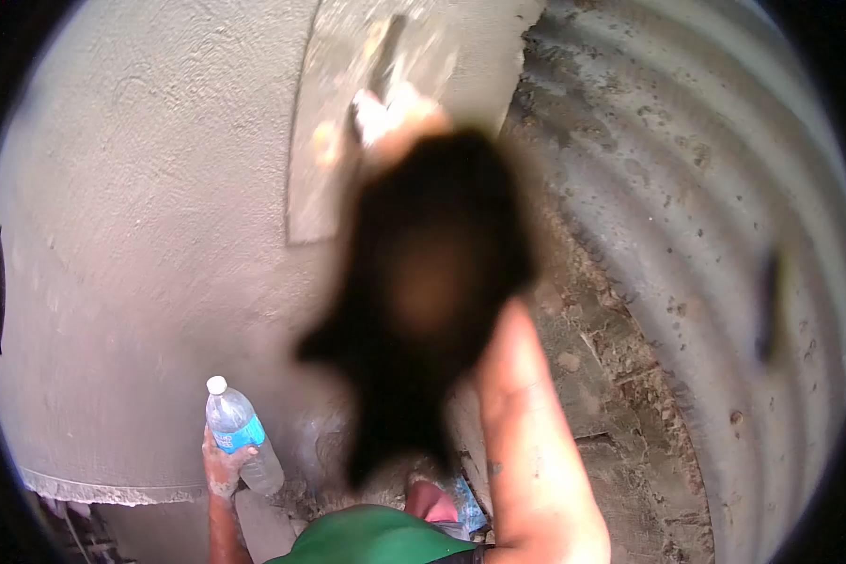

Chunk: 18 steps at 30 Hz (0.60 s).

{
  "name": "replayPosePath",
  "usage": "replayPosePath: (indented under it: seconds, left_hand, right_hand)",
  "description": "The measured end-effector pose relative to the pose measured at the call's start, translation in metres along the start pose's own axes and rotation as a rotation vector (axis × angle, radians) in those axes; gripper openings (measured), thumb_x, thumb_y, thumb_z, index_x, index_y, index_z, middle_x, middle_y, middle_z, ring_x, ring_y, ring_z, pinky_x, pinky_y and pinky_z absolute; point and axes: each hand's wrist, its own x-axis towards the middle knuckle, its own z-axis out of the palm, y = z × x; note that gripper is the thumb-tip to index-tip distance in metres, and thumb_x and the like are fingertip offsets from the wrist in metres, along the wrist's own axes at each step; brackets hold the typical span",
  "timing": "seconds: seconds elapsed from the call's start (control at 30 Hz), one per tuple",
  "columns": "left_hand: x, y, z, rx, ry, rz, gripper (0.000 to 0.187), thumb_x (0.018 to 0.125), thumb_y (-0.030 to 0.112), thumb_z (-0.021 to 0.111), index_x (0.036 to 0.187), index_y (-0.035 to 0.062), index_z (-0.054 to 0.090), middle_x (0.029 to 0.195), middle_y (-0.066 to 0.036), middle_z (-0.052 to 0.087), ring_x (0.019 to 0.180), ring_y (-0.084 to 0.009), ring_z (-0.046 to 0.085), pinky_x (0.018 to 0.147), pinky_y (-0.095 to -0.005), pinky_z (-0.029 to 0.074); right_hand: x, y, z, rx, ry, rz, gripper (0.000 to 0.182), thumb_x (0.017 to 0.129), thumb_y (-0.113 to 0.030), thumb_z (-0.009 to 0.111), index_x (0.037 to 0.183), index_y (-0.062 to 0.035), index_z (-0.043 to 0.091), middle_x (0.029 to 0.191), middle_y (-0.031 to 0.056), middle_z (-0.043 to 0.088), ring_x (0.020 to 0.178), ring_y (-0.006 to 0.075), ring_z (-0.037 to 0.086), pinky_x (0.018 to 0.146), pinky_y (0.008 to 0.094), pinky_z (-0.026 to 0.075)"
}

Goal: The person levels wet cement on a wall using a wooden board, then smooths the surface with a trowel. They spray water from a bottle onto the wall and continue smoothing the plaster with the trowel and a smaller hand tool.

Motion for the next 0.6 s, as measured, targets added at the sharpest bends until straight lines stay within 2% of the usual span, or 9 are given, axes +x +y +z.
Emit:
replayPosePath:
  seconds: [0.03,0.17,0.2,0.23,0.33,0.37,0.47,0.53,0.6]
  left_hand:
    - [0.002,0.000,0.005,-0.001,-0.004,0.006,0.081,0.058,0.007,0.086,0.128,-0.0009,0.047,0.110,-0.009,0.062,0.097,-0.0196,0.062,0.086,-0.0341,0.052]
    - [-0.010,-0.010,0.013,-0.029,-0.013,-0.017,0.078,0.060,0.008,0.084,0.128,-0.0001,0.047,0.109,-0.009,0.063,0.096,-0.0191,0.062,0.086,-0.0343,0.051]
    - [-0.012,-0.010,0.014,-0.063,-0.021,-0.040,0.077,0.060,0.007,0.084,0.128,-0.0001,0.047,0.109,-0.009,0.063,0.096,-0.0192,0.062,0.086,-0.0343,0.051]
    - [-0.012,-0.010,0.018,-0.096,-0.027,-0.055,0.077,0.061,0.006,0.083,0.128,-0.0002,0.047,0.109,-0.009,0.063,0.096,-0.0194,0.062,0.086,-0.0342,0.051]
    - [-0.016,-0.011,0.028,-0.091,-0.027,-0.106,0.075,0.061,0.003,0.082,0.127,0.0003,0.048,0.108,-0.009,0.064,0.096,-0.0181,0.063,0.086,-0.0334,0.051]
    - [-0.017,-0.013,0.027,-0.082,-0.028,-0.146,0.074,0.060,0.001,0.082,0.126,0.0006,0.048,0.108,-0.008,0.064,0.096,-0.0175,0.063,0.087,-0.0331,0.051]
    - [-0.021,-0.019,0.028,0.010,0.016,-0.209,0.074,0.059,-0.001,0.082,0.125,0.0012,0.049,0.108,-0.008,0.064,0.096,-0.0170,0.063,0.087,-0.0327,0.051]
    - [-0.023,-0.027,0.026,0.042,0.051,-0.233,0.074,0.059,-0.002,0.081,0.125,0.0013,0.049,0.109,-0.008,0.064,0.097,-0.0169,0.063,0.087,-0.0327,0.051]
    - [-0.028,-0.035,0.021,0.066,0.089,-0.261,0.074,0.059,-0.003,0.081,0.125,0.0014,0.050,0.110,-0.008,0.064,0.097,-0.0169,0.063,0.088,-0.0328,0.051]
  right_hand:
    - [0.039,0.023,-0.010,-0.258,0.224,-0.099,0.057,0.092,-0.047,0.052,0.115,0.0050,0.058,0.105,0.0274,0.065,0.097,0.0376,0.065,0.090,0.0422,0.051]
    - [0.065,0.075,-0.044,-0.163,0.430,-0.168,0.053,0.091,-0.043,0.059,0.108,0.0078,0.060,0.097,0.0291,0.066,0.095,0.0416,0.065,0.082,0.0435,0.051]
    - [0.055,0.096,-0.031,-0.133,0.451,-0.166,0.051,0.091,-0.041,0.060,0.106,0.0078,0.060,0.095,0.0293,0.066,0.093,0.0432,0.065,0.080,0.0442,0.051]
    - [0.048,0.123,-0.010,-0.094,0.509,-0.032,0.048,0.091,-0.038,0.061,0.105,0.0073,0.060,0.095,0.0301,0.066,0.093,0.0445,0.064,0.078,0.0450,0.051]
    - [-0.039,0.194,0.079,0.074,0.546,-0.110,0.040,0.092,-0.031,0.062,0.101,0.0081,0.058,0.089,0.0318,0.064,0.088,0.0484,0.062,0.073,0.0483,0.051]
    - [-0.065,0.227,0.111,-0.054,0.499,0.004,0.038,0.092,-0.029,0.063,0.101,0.0078,0.058,0.088,0.0330,0.062,0.088,0.0509,0.060,0.072,0.0499,0.049]
    - [-0.142,0.307,0.183,-0.051,0.364,0.142,0.037,0.090,-0.029,0.066,0.094,0.0068,0.058,0.084,0.0326,0.061,0.084,0.0526,0.057,0.068,0.0508,0.046]
    - [-0.185,0.363,0.226,-0.148,0.258,0.321,0.042,0.092,-0.034,0.062,0.102,0.0065,0.059,0.089,0.0339,0.062,0.088,0.0516,0.058,0.072,0.0522,0.047]
    - [-0.209,0.391,0.240,-0.155,0.136,0.319,0.043,0.092,-0.035,0.061,0.102,0.0067,0.060,0.090,0.0335,0.062,0.088,0.0509,0.059,0.073,0.0519,0.048]
